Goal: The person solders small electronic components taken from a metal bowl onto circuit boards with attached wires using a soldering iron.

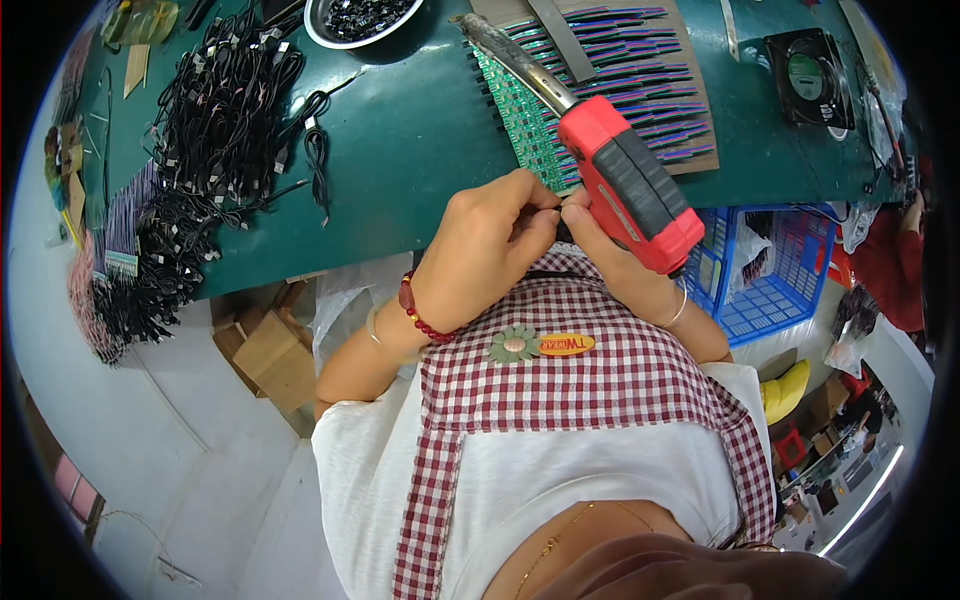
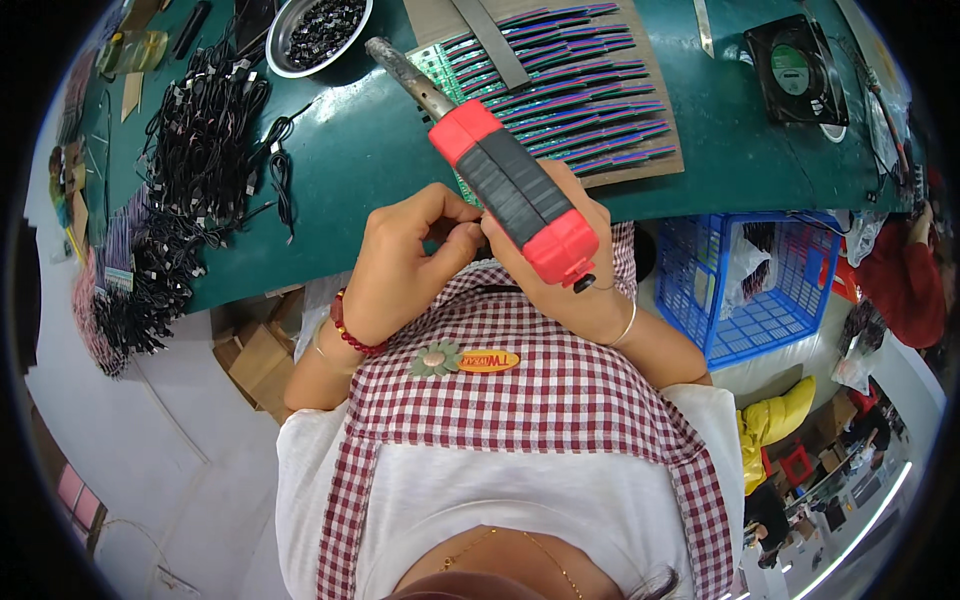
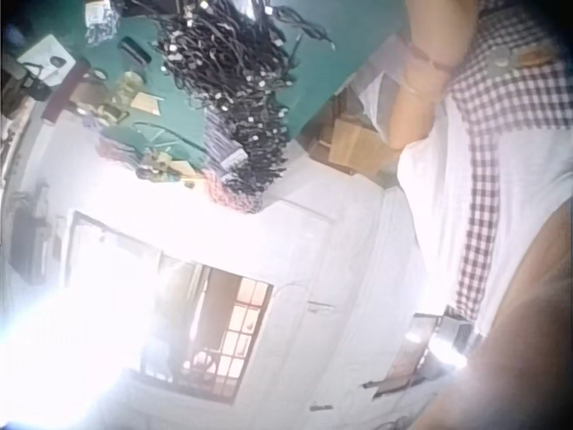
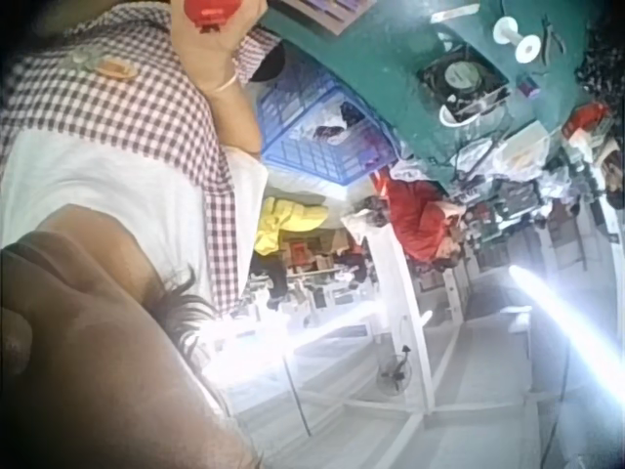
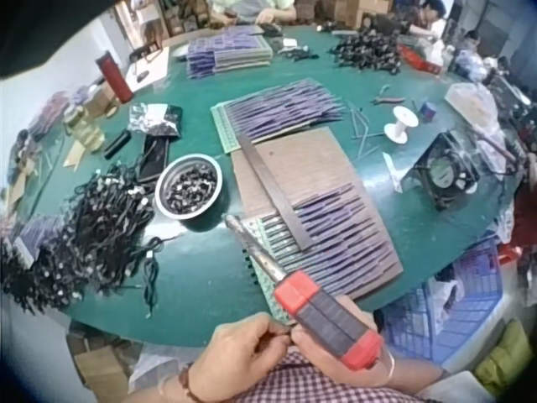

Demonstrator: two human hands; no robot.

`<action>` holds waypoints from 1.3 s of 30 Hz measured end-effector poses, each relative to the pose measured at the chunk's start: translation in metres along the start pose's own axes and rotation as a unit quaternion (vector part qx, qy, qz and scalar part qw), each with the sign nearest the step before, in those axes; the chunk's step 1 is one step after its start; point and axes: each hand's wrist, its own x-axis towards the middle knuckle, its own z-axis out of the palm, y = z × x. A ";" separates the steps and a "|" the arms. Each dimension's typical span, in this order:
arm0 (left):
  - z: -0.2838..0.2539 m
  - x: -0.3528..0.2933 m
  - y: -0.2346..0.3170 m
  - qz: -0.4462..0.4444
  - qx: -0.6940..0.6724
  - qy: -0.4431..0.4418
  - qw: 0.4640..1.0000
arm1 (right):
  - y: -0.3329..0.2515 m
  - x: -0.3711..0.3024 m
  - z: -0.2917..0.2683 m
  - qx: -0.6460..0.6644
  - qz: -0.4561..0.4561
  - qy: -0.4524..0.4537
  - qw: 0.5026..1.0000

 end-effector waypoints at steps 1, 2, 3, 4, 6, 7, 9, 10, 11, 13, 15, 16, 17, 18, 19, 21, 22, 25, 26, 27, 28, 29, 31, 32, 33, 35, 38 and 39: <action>-0.002 0.001 0.000 -0.037 0.003 -0.018 0.999 | 0.000 0.001 0.000 0.000 -0.003 -0.007 1.000; -0.005 0.001 -0.004 -0.038 0.003 -0.016 0.999 | -0.001 0.002 0.000 0.001 -0.008 -0.016 1.000; -0.008 0.003 -0.012 -0.076 -0.050 -0.033 0.995 | 0.001 0.002 -0.001 0.001 -0.008 -0.017 1.000; -0.013 0.007 -0.018 -0.113 -0.102 -0.049 0.987 | 0.005 0.001 -0.004 -0.007 -0.026 -0.006 1.000; -0.025 0.020 -0.028 -0.191 -0.162 -0.065 0.966 | 0.003 -0.004 -0.010 0.034 0.005 0.006 0.999; -0.031 0.028 -0.033 -0.217 -0.162 -0.078 0.959 | 0.005 -0.010 -0.017 0.035 0.005 0.004 0.999; -0.034 0.035 -0.049 -0.219 -0.181 -0.068 0.956 | 0.015 -0.021 -0.032 -0.060 0.006 -0.002 0.998; -0.035 0.038 -0.054 -0.231 -0.194 -0.070 0.951 | 0.021 -0.027 -0.036 -0.059 0.006 -0.004 0.998; -0.036 0.042 -0.056 -0.242 -0.207 -0.074 0.945 | 0.028 -0.033 -0.041 -0.064 0.004 0.010 0.998; -0.039 0.046 -0.057 -0.244 -0.217 -0.081 0.942 | 0.037 -0.044 -0.049 -0.068 0.004 0.020 0.997; -0.040 0.050 -0.057 -0.245 -0.198 -0.098 0.944 | 0.045 -0.052 -0.057 -0.058 0.013 -0.012 0.998; -0.041 0.051 -0.057 -0.246 -0.199 -0.097 0.944 | 0.047 -0.055 -0.058 -0.058 0.014 -0.013 0.998; -0.041 0.052 -0.056 -0.249 -0.191 -0.099 0.944 | 0.049 -0.057 -0.059 -0.037 0.022 -0.024 0.999; -0.041 0.053 -0.056 -0.253 -0.184 -0.101 0.945 | 0.051 -0.059 -0.060 -0.016 0.030 -0.036 0.999; -0.040 0.053 -0.056 -0.253 -0.184 -0.100 0.944 | 0.052 -0.061 -0.060 -0.016 0.030 -0.036 0.999; -0.041 0.054 -0.057 -0.249 -0.181 -0.106 0.945 | 0.055 -0.062 -0.061 -0.004 0.024 -0.049 0.998; -0.041 0.055 -0.058 -0.250 -0.181 -0.105 0.945 | 0.057 -0.063 -0.062 -0.004 0.025 -0.050 0.998; -0.042 0.055 -0.060 -0.248 -0.189 -0.118 0.943 | 0.062 -0.064 -0.066 -0.055 -0.007 -0.073 0.996; -0.043 0.055 -0.060 -0.246 -0.188 -0.119 0.943 | 0.063 -0.064 -0.066 -0.050 -0.007 -0.075 0.996; -0.043 0.055 -0.060 -0.244 -0.187 -0.121 0.944 | 0.063 -0.064 -0.066 -0.045 -0.008 -0.077 0.996; -0.043 0.055 -0.060 -0.244 -0.187 -0.121 0.944 | 0.063 -0.065 -0.066 -0.045 -0.007 -0.078 0.996; -0.043 0.055 -0.060 -0.244 -0.190 -0.121 0.943 | 0.063 -0.065 -0.065 -0.033 0.002 -0.076 0.997; -0.043 0.055 -0.060 -0.243 -0.192 -0.121 0.943 | 0.060 -0.065 -0.063 -0.020 0.012 -0.074 0.997; -0.043 0.056 -0.060 -0.246 -0.189 -0.123 0.943 | 0.057 -0.065 -0.061 -0.005 0.041 -0.047 0.998; -0.044 0.056 -0.060 -0.248 -0.187 -0.125 0.942 | 0.055 -0.066 -0.060 0.010 0.069 -0.020 0.997; -0.044 0.057 -0.060 -0.249 -0.187 -0.129 0.942 | 0.061 -0.067 -0.062 -0.005 0.051 -0.039 0.998; -0.044 0.057 -0.058 -0.251 -0.186 -0.133 0.941 | 0.061 -0.067 -0.062 -0.014 0.038 -0.054 0.998; -0.045 0.057 -0.058 -0.251 -0.186 -0.133 0.941 | 0.060 -0.068 -0.062 -0.009 0.043 -0.051 0.998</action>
